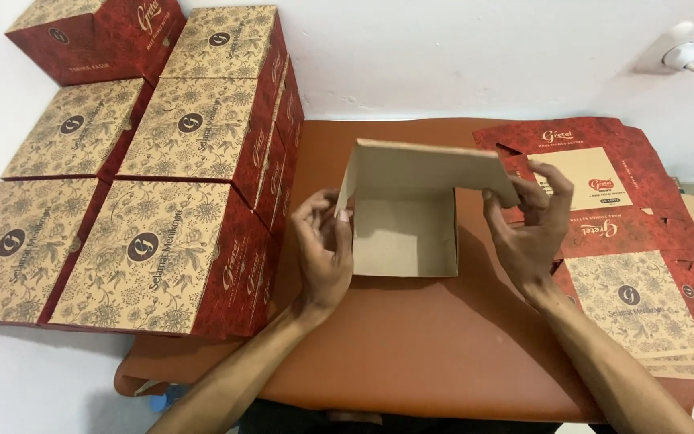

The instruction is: The person folds flat cardboard pieces into small rectangular boxes, tucks flaps to secure the shape, and stacks the finished boxes on a table. The person repeats this process for multiple units.

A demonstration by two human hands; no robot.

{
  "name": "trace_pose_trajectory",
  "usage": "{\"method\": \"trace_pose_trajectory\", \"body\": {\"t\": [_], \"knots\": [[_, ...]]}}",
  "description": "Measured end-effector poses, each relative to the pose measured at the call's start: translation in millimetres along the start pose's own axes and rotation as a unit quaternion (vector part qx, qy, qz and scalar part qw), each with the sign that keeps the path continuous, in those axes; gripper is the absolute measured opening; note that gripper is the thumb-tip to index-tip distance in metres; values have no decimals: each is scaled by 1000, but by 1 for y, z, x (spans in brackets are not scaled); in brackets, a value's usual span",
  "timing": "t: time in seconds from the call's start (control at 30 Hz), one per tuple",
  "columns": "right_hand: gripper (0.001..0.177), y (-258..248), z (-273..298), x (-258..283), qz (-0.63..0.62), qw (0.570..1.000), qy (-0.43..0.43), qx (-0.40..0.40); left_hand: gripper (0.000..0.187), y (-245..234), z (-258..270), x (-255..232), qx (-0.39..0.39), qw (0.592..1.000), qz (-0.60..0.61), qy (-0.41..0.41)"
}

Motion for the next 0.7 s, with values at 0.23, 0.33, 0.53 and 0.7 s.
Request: {"method": "trace_pose_trajectory", "body": {"t": [0.23, 0.33, 0.53, 0.7], "knots": [[32, 6, 3, 1, 150, 989, 5, 6, 38, 3, -6, -8, 69, 984, -166, 18], [26, 12, 8, -3, 136, 989, 37, 34, 38, 7, -5, -4, 84, 976, -200, 14], [38, 14, 18, -15, 62, 995, 60, 45, 38, 9, -6, -10, 88, 981, -170, 34], [54, 23, 8, 12, 33, 995, 57, 75, 50, 15, 3, 2, 116, 980, -161, 29]]}}
Point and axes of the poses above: each hand's wrist, its own z-axis away from the middle knuckle, its own y-axis out of the palm, x = y × z, the point moved 7 cm from there along -z, towards the middle knuckle, and after that the axes turned 3 degrees about -z, right-handed, at the moved point
